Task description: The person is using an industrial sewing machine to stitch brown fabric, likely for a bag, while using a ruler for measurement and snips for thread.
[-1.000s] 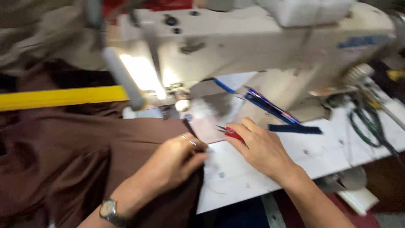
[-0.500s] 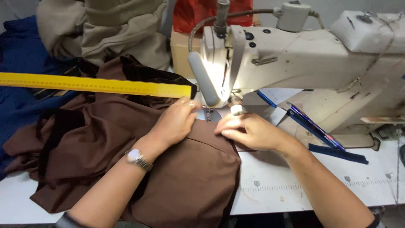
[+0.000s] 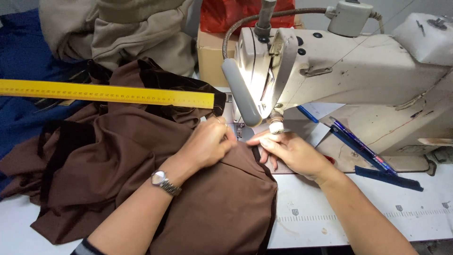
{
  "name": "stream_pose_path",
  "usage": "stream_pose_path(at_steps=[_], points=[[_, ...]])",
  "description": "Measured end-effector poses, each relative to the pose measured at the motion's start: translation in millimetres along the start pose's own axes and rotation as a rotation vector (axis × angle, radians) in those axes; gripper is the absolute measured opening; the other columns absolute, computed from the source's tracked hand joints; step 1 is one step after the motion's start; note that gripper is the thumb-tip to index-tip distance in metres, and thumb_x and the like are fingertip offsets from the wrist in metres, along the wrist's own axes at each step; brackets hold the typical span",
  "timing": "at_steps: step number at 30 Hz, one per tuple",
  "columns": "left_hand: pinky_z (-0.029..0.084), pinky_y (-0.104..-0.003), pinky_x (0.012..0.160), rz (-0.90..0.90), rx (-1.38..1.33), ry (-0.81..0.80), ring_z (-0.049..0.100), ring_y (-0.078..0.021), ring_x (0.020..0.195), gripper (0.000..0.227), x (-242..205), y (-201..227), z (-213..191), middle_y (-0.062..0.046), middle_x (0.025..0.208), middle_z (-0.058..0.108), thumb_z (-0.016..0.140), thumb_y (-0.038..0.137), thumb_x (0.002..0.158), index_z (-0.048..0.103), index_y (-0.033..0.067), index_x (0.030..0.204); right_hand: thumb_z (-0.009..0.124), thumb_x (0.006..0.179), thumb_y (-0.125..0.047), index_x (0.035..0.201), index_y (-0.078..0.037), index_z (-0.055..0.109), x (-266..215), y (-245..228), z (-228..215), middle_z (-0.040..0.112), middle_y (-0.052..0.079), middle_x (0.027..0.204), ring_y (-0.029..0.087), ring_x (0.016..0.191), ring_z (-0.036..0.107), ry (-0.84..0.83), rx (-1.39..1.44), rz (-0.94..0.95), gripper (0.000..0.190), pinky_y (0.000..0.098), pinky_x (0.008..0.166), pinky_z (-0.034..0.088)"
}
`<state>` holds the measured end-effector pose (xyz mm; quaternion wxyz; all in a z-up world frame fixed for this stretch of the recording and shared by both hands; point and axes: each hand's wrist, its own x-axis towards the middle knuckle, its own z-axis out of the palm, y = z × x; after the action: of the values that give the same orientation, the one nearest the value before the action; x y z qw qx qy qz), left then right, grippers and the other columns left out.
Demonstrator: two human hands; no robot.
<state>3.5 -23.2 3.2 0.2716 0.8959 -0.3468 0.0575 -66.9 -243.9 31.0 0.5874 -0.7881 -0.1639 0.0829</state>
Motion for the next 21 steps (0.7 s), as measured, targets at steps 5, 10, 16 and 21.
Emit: stream_pose_path(at_steps=[5, 10, 16, 21], points=[[0.051, -0.037, 0.073, 0.065, -0.289, -0.199, 0.065, -0.0243, 0.075, 0.011, -9.4, 22.5, 2.9, -0.003, 0.069, 0.063, 0.073, 0.021, 0.076, 0.069, 0.0128, 0.069, 0.047, 0.097, -0.023, 0.122, 0.001, 0.064, 8.4, 11.1, 14.0, 0.063, 0.013, 0.053, 0.009, 0.033, 0.049, 0.022, 0.101, 0.2, 0.038, 0.018, 0.034, 0.037], [0.053, -0.037, 0.072, 0.069, -0.378, -0.212, 0.065, -0.0263, 0.074, 0.011, -9.3, 36.8, -17.3, -0.009, 0.071, 0.066, 0.074, 0.019, 0.076, 0.071, 0.0091, 0.075, 0.07, 0.085, -0.016, 0.099, 0.005, 0.07, 18.4, 32.6, 10.0, 0.064, 0.014, 0.05, 0.009, 0.031, 0.047, 0.224, 0.078, 0.253, 0.026, 0.0178, 0.032, 0.037], [0.053, -0.042, 0.076, -0.008, -0.317, -0.156, 0.067, -0.0317, 0.082, 0.018, -7.1, 21.6, -36.5, -0.014, 0.079, 0.069, 0.068, 0.021, 0.081, 0.073, 0.0059, 0.087, 0.065, 0.084, -0.022, 0.106, -0.031, 0.073, 20.4, 38.0, 10.1, 0.068, -0.001, 0.086, 0.015, 0.077, 0.066, 0.098, -0.737, 0.081, 0.025, 0.028, 0.07, 0.057], [0.05, -0.048, 0.085, -0.118, -0.26, -0.23, 0.064, -0.0391, 0.093, 0.032, -12.3, 12.3, -49.8, -0.019, 0.089, 0.069, 0.073, 0.031, 0.077, 0.073, 0.0048, 0.095, 0.063, 0.077, -0.003, 0.122, -0.028, 0.064, 19.0, 26.4, 0.4, 0.059, -0.001, 0.128, 0.022, 0.103, 0.065, -0.116, -1.148, -0.107, 0.052, 0.0311, 0.078, 0.059]])
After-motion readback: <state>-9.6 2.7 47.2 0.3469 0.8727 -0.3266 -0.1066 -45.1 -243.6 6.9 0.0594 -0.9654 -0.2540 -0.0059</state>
